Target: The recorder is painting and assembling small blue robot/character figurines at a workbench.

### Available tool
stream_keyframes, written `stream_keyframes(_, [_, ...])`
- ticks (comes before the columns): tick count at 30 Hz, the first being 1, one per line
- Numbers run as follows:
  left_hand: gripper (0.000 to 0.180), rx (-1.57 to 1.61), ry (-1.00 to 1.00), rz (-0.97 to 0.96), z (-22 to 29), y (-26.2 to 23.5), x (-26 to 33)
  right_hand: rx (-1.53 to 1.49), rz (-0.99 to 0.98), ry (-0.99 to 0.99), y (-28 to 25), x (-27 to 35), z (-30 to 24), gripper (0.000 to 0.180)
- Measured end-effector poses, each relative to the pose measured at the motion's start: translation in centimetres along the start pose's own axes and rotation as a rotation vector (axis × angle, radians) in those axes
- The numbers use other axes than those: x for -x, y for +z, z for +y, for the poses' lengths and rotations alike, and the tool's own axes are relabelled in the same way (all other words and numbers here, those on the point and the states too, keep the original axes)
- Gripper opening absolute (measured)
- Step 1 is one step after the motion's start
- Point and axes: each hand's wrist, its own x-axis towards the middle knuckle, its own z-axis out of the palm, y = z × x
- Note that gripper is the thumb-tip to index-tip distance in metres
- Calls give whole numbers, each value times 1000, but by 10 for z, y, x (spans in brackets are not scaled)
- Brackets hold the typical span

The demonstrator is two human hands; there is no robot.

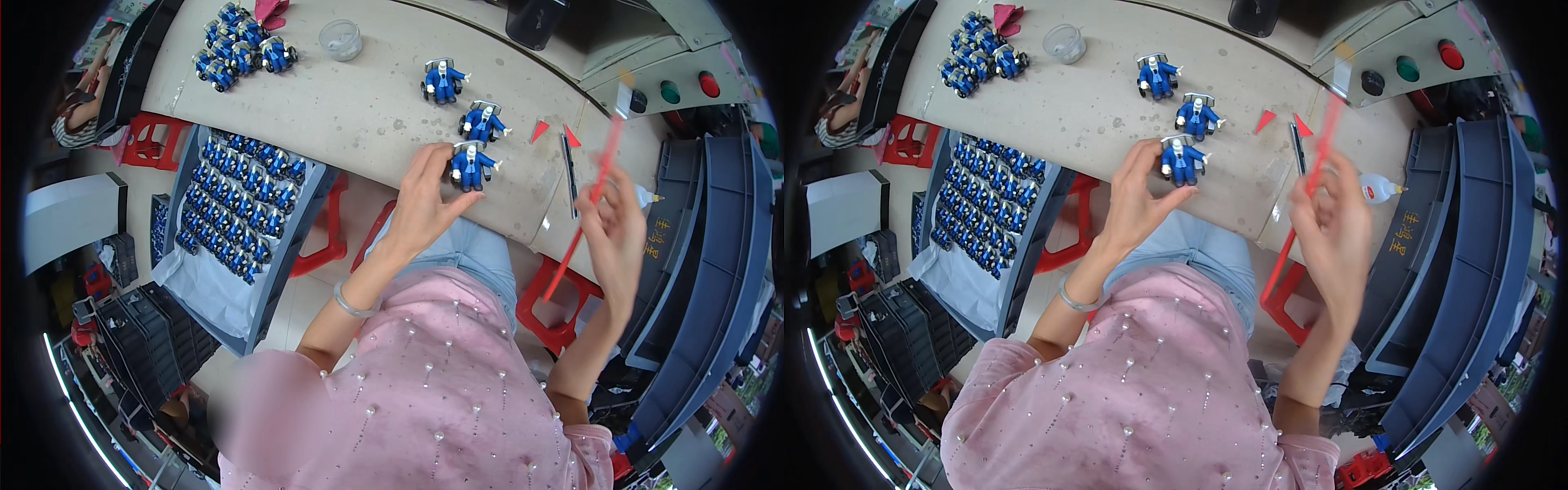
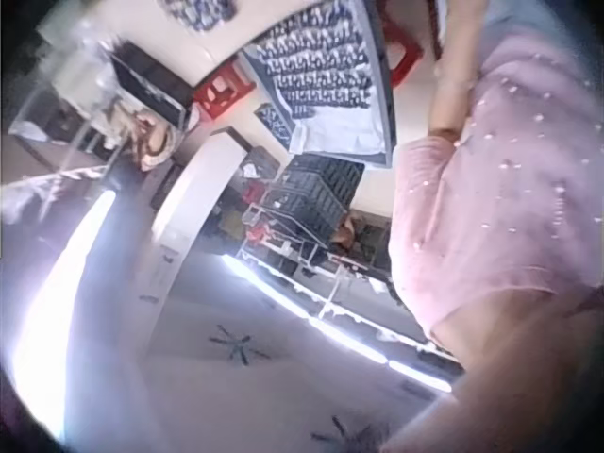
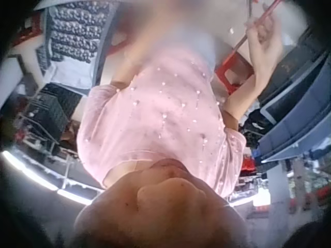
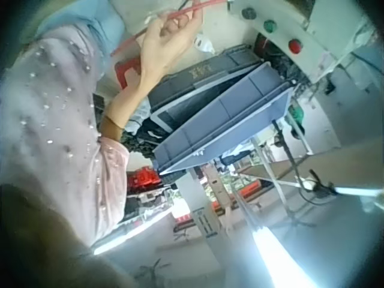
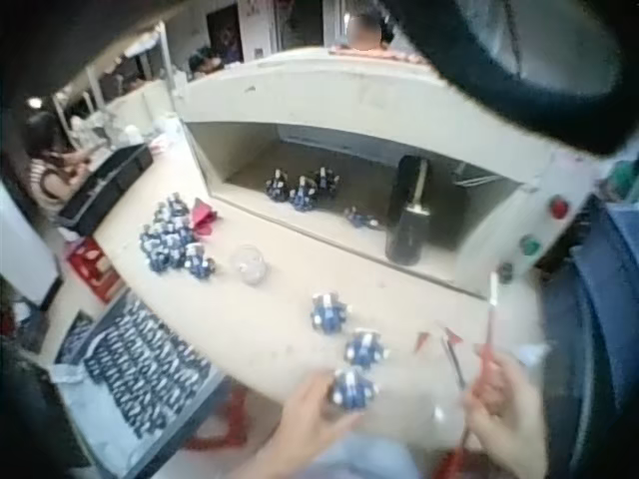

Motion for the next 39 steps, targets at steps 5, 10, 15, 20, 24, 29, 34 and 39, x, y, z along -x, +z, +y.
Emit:
stream_keyframes(5, [52, 844, -359, -159, 20, -9, 6, -867, -157, -95, -41, 27, 1, 101])
stream_keyframes(10, [55, 1034, -523, -180, 40, -11, 9, -1402, -298, -90, -46, 23, 24, 103])
stream_keyframes(15, [50, 1047, -585, -213, 45, -11, 9, -1699, -429, -332, -26, 17, 31, 101])
stream_keyframes(20, [42, 748, -444, -193, 42, -12, 9, -1221, -139, -194, -12, 17, 28, 47])
stream_keyframes(24, [41, 1193, -669, -409, 35, -24, 7, -1015, 17, -230, -3, 13, 31, 55])
stream_keyframes(29, [57, 1549, -634, -450, 33, -21, 8, -754, 144, -257, -4, 14, 29, 56])
stream_keyframes(34, [61, 1614, -625, -514, 29, -20, 7, -572, 160, -301, 4, 20, 16, 57])
stream_keyframes(39, [68, 1984, -672, -497, 31, -14, 10, -562, 77, -391, 9, 23, 1, 56])
